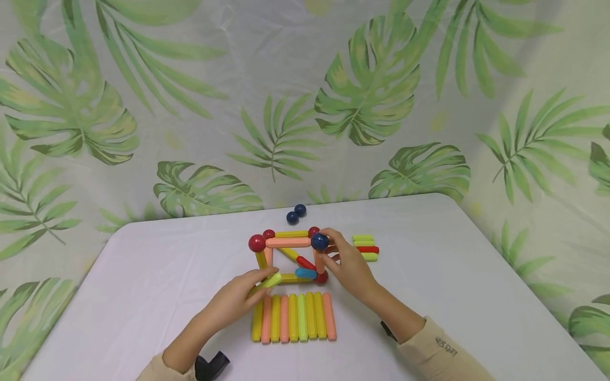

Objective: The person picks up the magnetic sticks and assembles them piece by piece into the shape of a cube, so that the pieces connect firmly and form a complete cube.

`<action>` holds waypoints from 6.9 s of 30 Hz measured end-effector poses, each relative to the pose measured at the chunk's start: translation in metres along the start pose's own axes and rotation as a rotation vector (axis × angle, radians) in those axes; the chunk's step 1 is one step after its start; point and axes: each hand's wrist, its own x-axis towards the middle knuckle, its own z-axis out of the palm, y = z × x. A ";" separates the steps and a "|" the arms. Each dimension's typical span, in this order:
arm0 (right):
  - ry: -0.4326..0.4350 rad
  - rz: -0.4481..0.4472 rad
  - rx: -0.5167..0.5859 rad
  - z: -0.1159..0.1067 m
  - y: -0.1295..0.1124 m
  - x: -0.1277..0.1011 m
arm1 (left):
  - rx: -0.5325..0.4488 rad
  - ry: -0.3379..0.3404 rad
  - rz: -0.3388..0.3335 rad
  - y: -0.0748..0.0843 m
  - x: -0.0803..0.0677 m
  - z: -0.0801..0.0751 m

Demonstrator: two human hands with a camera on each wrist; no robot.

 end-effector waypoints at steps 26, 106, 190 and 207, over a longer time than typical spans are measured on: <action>0.015 -0.012 0.009 0.001 0.001 -0.002 | -0.064 0.163 0.080 0.014 0.011 0.000; 0.010 -0.019 0.021 0.001 0.003 -0.001 | -0.191 0.281 0.261 -0.014 0.049 -0.024; -0.418 0.272 0.041 0.003 0.071 0.055 | 0.049 0.341 0.197 0.011 0.048 -0.015; -0.481 0.411 -0.113 0.010 0.062 0.045 | -0.072 0.388 0.185 -0.007 0.047 -0.022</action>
